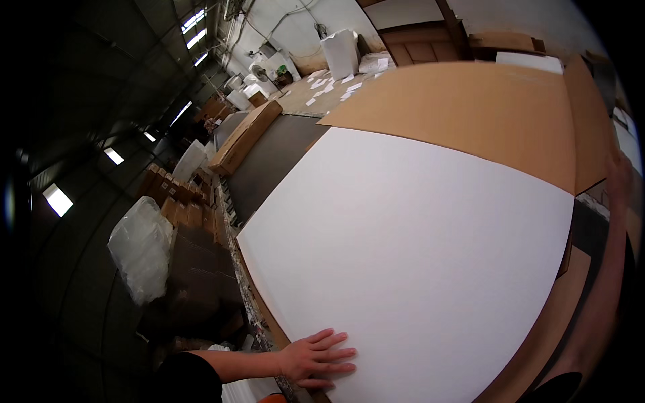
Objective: The person tapes a cardboard box on a conveyor belt using a tape dispenser, then picks up a large white foam sheet and places it into an open box containing wooden furniture pieces, before closing the box and taping it shut.
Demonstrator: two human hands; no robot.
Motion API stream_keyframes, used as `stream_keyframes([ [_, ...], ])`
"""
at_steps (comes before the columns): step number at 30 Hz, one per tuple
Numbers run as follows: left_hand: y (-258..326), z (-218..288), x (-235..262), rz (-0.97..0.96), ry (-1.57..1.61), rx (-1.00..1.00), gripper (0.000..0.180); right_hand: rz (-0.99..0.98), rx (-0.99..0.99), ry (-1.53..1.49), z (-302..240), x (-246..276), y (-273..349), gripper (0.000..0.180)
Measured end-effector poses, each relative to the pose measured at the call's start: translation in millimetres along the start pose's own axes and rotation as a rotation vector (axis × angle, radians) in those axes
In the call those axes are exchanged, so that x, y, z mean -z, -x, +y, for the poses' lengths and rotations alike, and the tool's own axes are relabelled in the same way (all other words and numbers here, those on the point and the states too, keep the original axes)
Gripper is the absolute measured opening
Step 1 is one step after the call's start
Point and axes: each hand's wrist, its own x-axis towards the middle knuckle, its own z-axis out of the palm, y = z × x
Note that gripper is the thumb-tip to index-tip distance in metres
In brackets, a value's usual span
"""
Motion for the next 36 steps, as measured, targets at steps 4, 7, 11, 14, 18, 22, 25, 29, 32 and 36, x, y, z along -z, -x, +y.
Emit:
stream_keyframes([
  [4,2.4,-5.2,0.6,-0.001,0.010,-0.016,0.057,0.026,0.313,0.254,-58.5,31.9,65.9,0.048],
  [7,-2.7,-9.6,-0.9,0.006,-0.007,-0.051,0.057,0.014,0.442,0.338,-69.1,57.8,125.5,0.049],
  [11,7.2,-13.6,-4.3,0.074,-0.086,-0.091,0.057,-0.044,0.290,-0.327,20.3,66.4,124.7,0.029],
  [14,1.3,-21.0,-15.3,0.116,-0.126,-0.138,0.057,-0.094,0.128,0.017,60.4,93.1,140.7,0.022],
  [18,-10.4,-23.4,-20.1,0.190,-0.091,-0.256,0.055,-0.346,0.173,0.222,68.1,200.0,196.7,0.036],
  [22,9.6,-29.6,-18.6,0.273,-0.137,-0.150,0.059,-0.502,0.247,0.106,-112.9,147.0,469.0,0.064],
  [25,2.6,-36.7,-31.9,0.257,-0.182,-0.288,0.051,-0.780,0.537,0.684,-194.8,132.6,630.7,0.077],
  [29,-4.7,-35.4,-37.0,0.047,0.258,-0.107,0.044,-0.775,0.239,1.562,-200.0,90.3,734.9,0.097],
  [32,13.2,-31.6,-42.0,0.493,0.055,-0.752,0.047,-0.085,0.929,1.578,-27.9,123.3,693.7,0.087],
  [36,52.7,6.2,49.8,0.827,0.089,-1.244,0.046,-0.018,0.889,1.598,-7.6,138.0,692.1,0.052],
])
